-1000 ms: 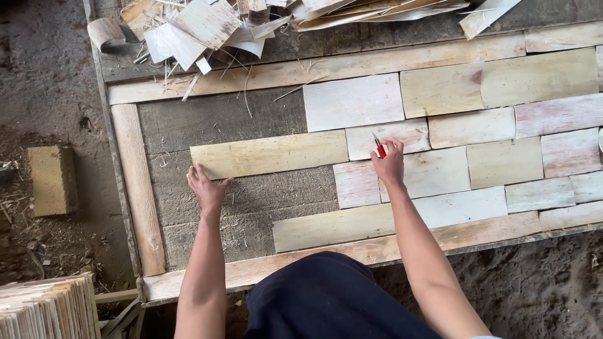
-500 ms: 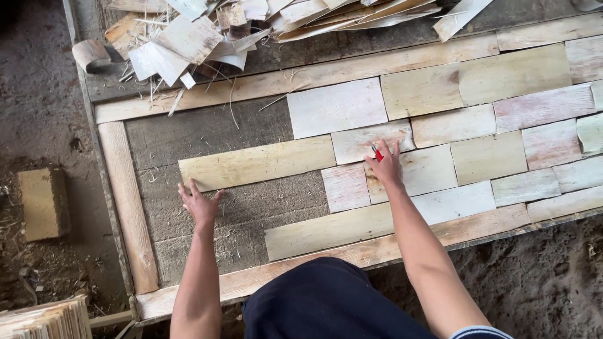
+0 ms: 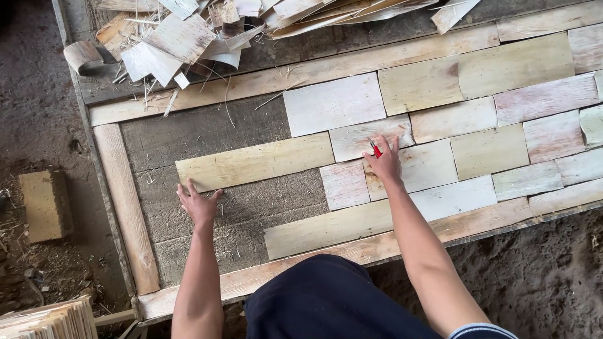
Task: Selecting, trimming with a utility knife, and arranging wood veneer strips into a tiled pattern on a flat surface.
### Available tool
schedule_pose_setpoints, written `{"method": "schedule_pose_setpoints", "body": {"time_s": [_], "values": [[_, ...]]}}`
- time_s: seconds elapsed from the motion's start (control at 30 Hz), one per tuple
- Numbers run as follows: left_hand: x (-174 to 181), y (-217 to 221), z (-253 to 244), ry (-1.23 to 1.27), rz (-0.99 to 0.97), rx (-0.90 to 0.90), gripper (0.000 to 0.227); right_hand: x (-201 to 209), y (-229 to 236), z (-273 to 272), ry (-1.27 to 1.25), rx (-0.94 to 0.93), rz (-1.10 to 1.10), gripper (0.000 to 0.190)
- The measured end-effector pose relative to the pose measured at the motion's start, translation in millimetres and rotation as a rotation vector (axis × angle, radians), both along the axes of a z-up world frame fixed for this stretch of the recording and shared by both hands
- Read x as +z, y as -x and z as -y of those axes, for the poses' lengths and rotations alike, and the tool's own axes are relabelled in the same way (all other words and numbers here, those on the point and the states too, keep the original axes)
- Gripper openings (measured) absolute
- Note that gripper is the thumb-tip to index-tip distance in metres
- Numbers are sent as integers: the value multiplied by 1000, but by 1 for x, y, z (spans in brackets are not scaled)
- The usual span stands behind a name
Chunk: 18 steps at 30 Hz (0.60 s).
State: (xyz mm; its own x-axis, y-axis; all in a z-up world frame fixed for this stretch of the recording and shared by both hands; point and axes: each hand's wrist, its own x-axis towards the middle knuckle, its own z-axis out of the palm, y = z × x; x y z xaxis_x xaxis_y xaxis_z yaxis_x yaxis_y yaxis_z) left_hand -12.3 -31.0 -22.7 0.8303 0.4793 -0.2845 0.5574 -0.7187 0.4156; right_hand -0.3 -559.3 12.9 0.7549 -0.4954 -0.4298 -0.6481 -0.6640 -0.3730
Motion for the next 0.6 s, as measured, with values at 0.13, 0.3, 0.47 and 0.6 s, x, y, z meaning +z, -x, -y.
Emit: {"method": "schedule_pose_setpoints", "body": {"time_s": [0.13, 0.3, 0.47, 0.6], "values": [[-4, 0, -1, 11, 11, 6, 106, -3, -2, 3, 7, -2, -16, 85], [-3, 0, -2, 5, 8, 3, 106, -6, -2, 7, 9, 3, -23, 87], [-2, -1, 0, 10, 15, 6, 105, -7, -2, 8, 4, 7, -21, 85], [-2, -2, 1, 13, 16, 13, 105, -10, -2, 9, 11, 5, -19, 86]]}}
